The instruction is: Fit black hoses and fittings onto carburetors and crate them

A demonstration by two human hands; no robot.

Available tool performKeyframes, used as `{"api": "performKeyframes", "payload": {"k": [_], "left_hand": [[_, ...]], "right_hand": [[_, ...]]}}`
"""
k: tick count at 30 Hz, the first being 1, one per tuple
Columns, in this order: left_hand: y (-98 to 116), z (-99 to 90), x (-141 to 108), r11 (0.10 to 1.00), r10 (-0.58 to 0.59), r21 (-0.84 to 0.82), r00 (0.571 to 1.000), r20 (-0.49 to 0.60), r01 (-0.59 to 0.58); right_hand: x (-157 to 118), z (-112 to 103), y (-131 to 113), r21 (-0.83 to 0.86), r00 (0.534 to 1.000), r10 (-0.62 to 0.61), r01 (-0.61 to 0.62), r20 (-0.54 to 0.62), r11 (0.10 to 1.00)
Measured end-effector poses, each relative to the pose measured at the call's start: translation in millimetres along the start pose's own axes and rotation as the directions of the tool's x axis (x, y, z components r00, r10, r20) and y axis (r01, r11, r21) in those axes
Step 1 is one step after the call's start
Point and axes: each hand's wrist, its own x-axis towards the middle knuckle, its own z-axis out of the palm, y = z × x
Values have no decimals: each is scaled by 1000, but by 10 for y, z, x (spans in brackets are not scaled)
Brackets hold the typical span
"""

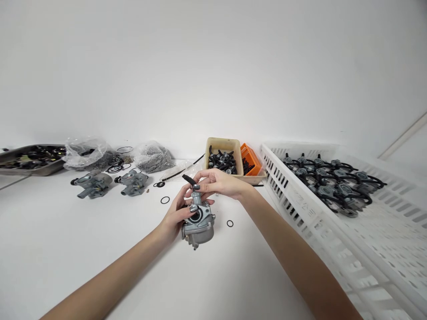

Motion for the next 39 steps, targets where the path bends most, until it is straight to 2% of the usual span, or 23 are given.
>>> {"api": "performKeyframes", "payload": {"k": [6, 12, 19, 25, 31, 39], "left_hand": [[14, 37, -8, 1000, -6, 16, 1000, -8, 6], [-8, 16, -28, 1000, -26, 12, 1000, 6, 26], [-27, -22, -26, 999, -32, 23, 998, 56, 31], [4, 28, -14, 998, -50, 26, 999, 14, 50], [-23, -17, -34, 997, -72, 22, 997, -9, 73], [-28, -21, -22, 999, -2, 40, 1000, 29, 1]], "right_hand": [[-11, -83, 51, 99, 992, -42, 30, 123, 995], [6, -132, 108, 106, 983, -56, 38, 175, 994], [31, -142, 144, 76, 983, -88, 76, 164, 994], [50, -143, 147, 39, 991, -64, 59, 119, 997], [39, -105, 113, 15, 992, -65, 64, 111, 998], [52, -86, 135, 28, 989, -41, 37, 142, 999]]}}
